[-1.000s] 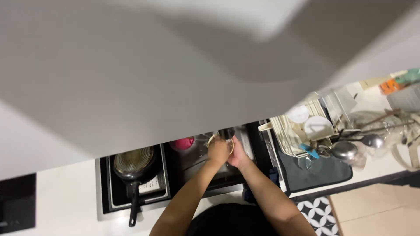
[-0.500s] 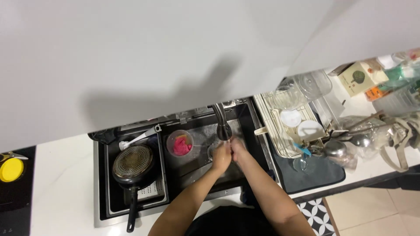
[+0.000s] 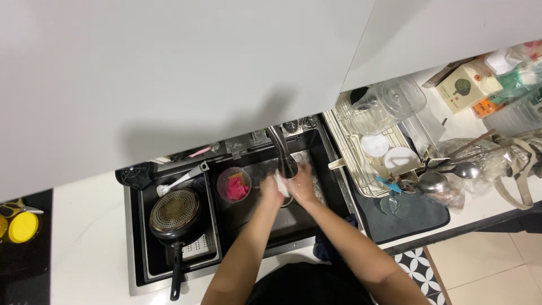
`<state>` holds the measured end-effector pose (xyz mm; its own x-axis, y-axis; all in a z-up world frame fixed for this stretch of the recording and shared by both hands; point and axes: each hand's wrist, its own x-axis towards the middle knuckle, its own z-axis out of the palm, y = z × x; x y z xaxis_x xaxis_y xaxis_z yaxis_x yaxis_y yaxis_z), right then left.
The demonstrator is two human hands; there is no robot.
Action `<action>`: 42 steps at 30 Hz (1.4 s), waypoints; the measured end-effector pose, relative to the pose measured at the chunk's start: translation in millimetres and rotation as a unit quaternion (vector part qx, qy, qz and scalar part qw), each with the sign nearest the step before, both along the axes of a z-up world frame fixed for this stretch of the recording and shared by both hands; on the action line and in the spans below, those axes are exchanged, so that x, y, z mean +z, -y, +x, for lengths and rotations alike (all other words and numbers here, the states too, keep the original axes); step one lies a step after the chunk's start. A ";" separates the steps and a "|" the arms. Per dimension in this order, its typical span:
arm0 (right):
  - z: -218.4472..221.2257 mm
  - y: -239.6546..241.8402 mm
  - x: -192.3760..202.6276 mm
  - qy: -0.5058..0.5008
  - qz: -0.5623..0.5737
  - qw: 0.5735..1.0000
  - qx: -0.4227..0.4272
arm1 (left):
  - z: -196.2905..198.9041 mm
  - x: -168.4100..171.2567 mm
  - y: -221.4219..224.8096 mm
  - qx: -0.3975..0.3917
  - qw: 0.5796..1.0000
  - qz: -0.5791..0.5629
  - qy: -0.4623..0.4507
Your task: Preparing batter by adding eggs, vanilla extract, and butter to flour, then using a stand mixer and washing up.
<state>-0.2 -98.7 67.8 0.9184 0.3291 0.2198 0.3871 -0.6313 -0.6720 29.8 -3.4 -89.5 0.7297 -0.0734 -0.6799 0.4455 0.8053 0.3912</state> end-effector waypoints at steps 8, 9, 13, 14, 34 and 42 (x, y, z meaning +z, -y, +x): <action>-9.1 12.5 26.6 -0.502 0.633 0.563 -0.175 | -24.8 112.5 18.2 -0.281 0.649 0.619 0.341; -9.2 19.5 14.9 -0.502 0.633 0.563 -0.175 | -23.4 113.0 12.7 -0.281 0.650 0.619 0.341; -11.8 37.3 -4.1 -0.551 0.609 0.547 -0.160 | -22.0 144.4 -13.1 -0.374 0.516 0.606 0.476; -9.8 39.1 -0.7 -0.590 0.569 0.542 -0.185 | -19.9 160.8 -20.4 -0.528 0.514 0.549 0.396; -5.3 37.9 -20.6 -0.636 0.480 0.577 -0.178 | -55.4 131.0 -14.4 -0.285 0.421 0.758 0.408; -10.1 37.1 -20.9 -0.499 0.254 0.822 -0.103 | -51.0 98.7 -18.0 -0.288 0.709 0.626 0.151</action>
